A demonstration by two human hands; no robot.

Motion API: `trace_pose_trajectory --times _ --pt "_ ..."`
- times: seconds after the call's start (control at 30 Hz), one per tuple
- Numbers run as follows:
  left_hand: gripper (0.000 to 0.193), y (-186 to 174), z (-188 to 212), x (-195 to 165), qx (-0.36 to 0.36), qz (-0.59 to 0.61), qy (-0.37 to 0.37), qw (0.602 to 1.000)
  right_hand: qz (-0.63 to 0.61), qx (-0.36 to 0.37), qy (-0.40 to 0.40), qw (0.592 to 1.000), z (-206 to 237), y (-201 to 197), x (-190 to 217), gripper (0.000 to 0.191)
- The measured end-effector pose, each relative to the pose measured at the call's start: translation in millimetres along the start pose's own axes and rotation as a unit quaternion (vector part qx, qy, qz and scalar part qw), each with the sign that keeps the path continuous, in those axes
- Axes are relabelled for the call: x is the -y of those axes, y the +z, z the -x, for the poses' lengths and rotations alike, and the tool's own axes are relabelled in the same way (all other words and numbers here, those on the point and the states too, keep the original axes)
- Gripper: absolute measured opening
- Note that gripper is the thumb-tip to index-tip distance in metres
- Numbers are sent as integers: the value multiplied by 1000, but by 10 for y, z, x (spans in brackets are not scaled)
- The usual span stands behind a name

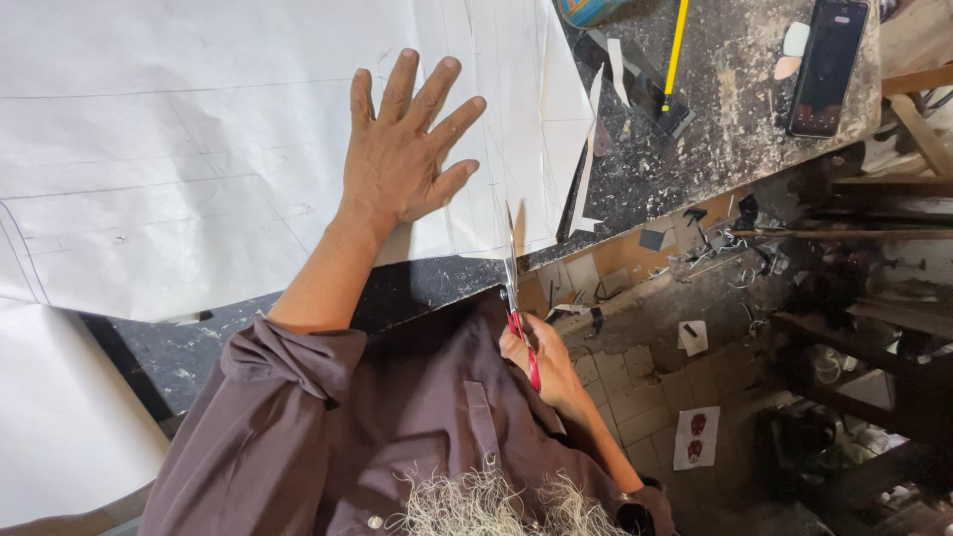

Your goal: The person cuts a large sheet of paper along drawn lines using red-handled scissors. They fold the paper to align edges, trim small sections, and occasionally use a marker to adjust the pattern. The cut pieces are set aside on the table.

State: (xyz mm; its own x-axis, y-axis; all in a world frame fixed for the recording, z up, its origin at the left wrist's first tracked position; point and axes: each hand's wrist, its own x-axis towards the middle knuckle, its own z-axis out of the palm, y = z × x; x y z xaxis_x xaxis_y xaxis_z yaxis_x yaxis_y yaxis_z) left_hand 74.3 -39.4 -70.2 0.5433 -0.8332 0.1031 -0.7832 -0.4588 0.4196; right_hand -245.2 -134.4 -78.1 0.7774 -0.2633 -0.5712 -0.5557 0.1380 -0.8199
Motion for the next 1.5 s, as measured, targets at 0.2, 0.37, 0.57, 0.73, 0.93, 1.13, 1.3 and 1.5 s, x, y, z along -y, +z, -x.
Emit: trace_pose_trajectory --times 0.2,0.37,0.57,0.73,0.93,1.13,1.3,1.5 --pt "64 3 -6 -4 16 8 -10 1000 -14 -8 23 1000 9 32 61 39" --pt "64 -2 -11 -7 19 11 -13 1000 5 -23 27 999 -15 32 46 40" --pt "63 9 -4 0 13 17 -13 1000 85 -44 10 995 -40 15 32 44" --pt "63 22 8 6 2 12 -8 1000 36 -38 19 998 -18 28 81 41" --pt "61 12 19 20 -13 -6 5 1000 89 -59 47 993 1 72 161 37" --pt "61 -42 5 -16 -15 7 6 1000 113 -60 19 992 10 89 182 43" --pt "60 -149 -21 -75 -15 9 3 1000 95 -60 26 993 4 105 171 44" --pt "60 -205 -32 -96 -26 5 10 1000 93 -57 41 993 4 120 212 43"
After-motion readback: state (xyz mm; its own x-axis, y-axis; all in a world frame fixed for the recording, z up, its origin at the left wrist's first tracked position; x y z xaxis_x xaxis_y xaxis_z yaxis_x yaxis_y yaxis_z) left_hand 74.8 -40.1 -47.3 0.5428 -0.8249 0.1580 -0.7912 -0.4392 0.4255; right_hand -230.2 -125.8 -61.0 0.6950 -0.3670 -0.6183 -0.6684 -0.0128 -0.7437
